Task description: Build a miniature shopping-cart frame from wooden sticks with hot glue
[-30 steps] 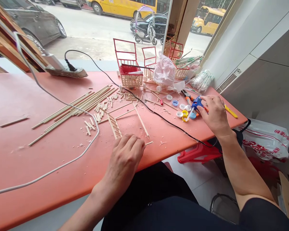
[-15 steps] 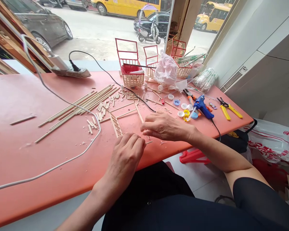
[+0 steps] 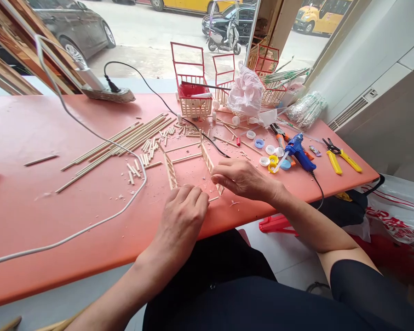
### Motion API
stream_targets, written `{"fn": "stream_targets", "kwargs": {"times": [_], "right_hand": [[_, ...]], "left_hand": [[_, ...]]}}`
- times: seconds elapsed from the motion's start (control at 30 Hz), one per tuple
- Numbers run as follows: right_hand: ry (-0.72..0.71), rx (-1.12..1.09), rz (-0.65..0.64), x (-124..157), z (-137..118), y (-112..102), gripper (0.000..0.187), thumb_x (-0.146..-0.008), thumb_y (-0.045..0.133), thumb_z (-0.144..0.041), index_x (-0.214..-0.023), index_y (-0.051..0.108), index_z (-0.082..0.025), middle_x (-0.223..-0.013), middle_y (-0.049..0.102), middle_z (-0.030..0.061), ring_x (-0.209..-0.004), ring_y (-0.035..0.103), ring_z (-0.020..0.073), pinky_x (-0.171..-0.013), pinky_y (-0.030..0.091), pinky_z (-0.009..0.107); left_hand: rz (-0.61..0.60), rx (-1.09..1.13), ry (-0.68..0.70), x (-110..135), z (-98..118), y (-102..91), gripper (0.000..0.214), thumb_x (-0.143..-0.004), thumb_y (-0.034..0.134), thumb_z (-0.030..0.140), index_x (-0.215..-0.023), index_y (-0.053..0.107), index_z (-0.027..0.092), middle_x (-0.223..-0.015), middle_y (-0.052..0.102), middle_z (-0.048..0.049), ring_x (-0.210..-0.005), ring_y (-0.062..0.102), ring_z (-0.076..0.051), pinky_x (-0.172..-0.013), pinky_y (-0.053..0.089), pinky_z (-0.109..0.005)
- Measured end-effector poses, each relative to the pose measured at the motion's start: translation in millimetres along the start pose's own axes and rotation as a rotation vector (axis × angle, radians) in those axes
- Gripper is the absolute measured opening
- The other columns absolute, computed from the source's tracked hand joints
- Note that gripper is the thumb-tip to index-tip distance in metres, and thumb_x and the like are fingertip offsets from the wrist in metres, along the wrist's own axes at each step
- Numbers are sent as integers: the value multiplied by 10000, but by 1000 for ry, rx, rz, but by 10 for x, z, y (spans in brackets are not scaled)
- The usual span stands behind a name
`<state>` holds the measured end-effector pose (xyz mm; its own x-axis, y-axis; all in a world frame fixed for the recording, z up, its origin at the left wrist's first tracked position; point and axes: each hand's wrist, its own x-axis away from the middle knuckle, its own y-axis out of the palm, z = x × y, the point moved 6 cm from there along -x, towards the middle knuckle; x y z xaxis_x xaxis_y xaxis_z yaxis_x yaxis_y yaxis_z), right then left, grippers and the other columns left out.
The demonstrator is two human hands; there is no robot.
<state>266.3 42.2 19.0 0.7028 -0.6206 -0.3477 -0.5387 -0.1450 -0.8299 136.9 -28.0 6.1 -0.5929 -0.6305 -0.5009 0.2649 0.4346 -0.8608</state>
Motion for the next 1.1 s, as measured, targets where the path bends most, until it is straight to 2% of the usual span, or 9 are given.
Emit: {"fn": "stream_targets", "kwargs": {"times": [0.37,0.67,1.1], "right_hand": [[1,-73,16,23,-13,10,447,-1101,368,-451,-788,544,-186,-763,492,0,-692,441,136,-675,333,266],[-8,-89,34,43,-9,9,464,-1105,343,-461,-781,531,-187,-755,478,-4,-681,429,129,-666,329,262],[-13,-80,45,48,-42,18,468,-1106,338,-455,-787,545,-183,-768,506,7,-684,446,131,-669,346,258]], "left_hand": [[-48,-39,2,-32,25,6,234,-891,582,14,-718,626,166,-732,636,-72,-737,581,-267,-680,431,-379],[-59,-67,-8,-28,30,32,246,-931,565,57,-728,615,187,-721,622,-71,-739,575,-276,-693,429,-387],[-81,-51,4,-31,36,20,221,-909,594,44,-730,618,171,-722,615,-66,-731,581,-272,-685,425,-389]]}}
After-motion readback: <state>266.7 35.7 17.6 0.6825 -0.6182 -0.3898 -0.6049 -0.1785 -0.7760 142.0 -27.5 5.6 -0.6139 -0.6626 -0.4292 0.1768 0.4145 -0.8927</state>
